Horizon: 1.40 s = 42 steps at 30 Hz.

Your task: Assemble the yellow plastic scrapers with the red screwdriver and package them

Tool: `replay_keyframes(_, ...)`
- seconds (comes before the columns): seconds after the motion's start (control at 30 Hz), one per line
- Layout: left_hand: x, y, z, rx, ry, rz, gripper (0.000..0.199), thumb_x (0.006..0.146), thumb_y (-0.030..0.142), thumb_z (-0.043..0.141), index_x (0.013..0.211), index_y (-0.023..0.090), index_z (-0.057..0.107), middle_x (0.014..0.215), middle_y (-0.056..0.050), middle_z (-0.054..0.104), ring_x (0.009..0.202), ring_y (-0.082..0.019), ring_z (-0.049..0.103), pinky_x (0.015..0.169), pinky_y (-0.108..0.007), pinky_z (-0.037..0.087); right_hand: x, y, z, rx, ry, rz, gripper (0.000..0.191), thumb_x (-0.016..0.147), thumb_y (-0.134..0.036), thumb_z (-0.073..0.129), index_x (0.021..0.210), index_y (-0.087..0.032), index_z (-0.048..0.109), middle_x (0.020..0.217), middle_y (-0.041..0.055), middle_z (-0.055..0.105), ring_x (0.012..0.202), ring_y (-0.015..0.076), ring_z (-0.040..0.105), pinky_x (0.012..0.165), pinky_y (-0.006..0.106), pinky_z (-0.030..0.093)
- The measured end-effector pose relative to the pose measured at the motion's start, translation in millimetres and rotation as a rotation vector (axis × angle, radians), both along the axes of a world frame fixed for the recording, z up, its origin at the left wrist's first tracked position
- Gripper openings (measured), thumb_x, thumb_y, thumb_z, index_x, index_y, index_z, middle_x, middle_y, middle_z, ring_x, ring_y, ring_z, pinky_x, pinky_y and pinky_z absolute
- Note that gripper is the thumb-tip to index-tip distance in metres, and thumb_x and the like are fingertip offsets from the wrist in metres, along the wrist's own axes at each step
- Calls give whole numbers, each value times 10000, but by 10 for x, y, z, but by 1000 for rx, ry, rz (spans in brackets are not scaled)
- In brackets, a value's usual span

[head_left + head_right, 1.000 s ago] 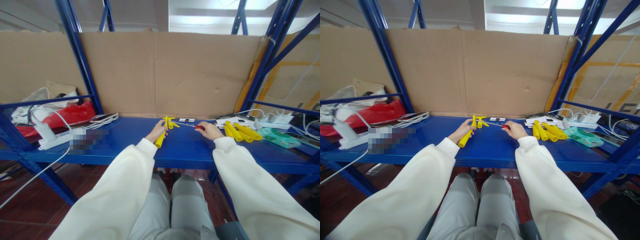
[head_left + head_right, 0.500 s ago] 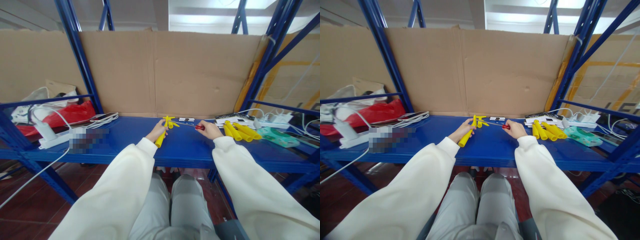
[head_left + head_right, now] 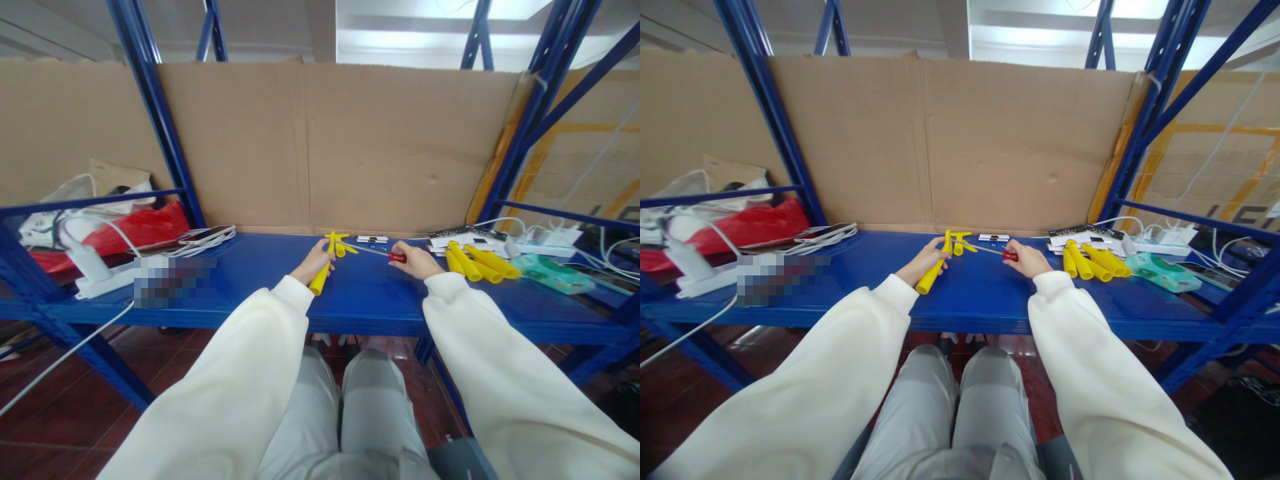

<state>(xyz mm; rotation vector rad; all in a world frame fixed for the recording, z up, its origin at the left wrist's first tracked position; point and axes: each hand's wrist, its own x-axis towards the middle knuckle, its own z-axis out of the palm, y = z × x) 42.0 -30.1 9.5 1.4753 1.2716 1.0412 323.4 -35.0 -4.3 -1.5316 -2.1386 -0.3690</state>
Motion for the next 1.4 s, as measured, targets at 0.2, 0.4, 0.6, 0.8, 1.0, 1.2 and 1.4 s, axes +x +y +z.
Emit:
replay_keyframes(0.2,-2,40,-39,10,-6,-13,685,806,58,519,1446,233,347,881,-24,646,493,-76,527,413,-166,399,12,-14,-1,86,-25,19,101,861,-332,568,846,-251,625,797,33,724,710,207,652,582,278,404)
replay_keyframes(0.4,11,43,-35,11,-9,-5,673,812,48,504,1446,216,354,898,-35,650,485,-79,525,404,-177,399,20,-18,8,16,-38,66,215,907,-384,535,920,-232,688,993,75,754,870,231,687,709,314,481)
replay_keyframes(0.6,4,30,-32,11,-7,1,677,827,49,512,1461,216,342,887,-33,651,500,-77,531,405,-161,395,-7,-7,15,-30,17,21,167,871,-356,596,966,-230,652,964,81,754,871,248,698,701,315,485)
replay_keyframes(0.8,-8,67,-56,22,24,1,638,855,84,541,1459,206,376,1011,-70,657,512,-71,535,428,-176,415,5,1,1,8,11,-16,82,842,-332,605,871,-259,582,762,14,710,690,205,658,560,264,389)
replay_keyframes(1.0,-18,122,-110,73,73,47,576,876,129,563,1435,198,445,1183,-125,625,667,-120,609,486,-190,434,-4,-36,19,5,-16,24,127,863,-362,584,820,-247,617,790,30,723,706,204,655,585,274,408)
replay_keyframes(1.2,-47,252,-186,214,108,93,531,829,98,616,1350,162,538,1302,-145,619,1066,-227,630,838,-276,508,-29,-49,36,-37,13,91,218,917,-387,521,913,-231,672,925,73,753,808,221,685,683,302,474)
replay_keyframes(1.4,-38,336,-265,238,-5,0,560,846,52,548,1393,157,479,1385,-144,596,1237,-223,574,1022,-324,445,-18,1,-2,-28,47,15,177,843,-358,635,972,-241,608,887,55,746,786,226,690,630,283,455)
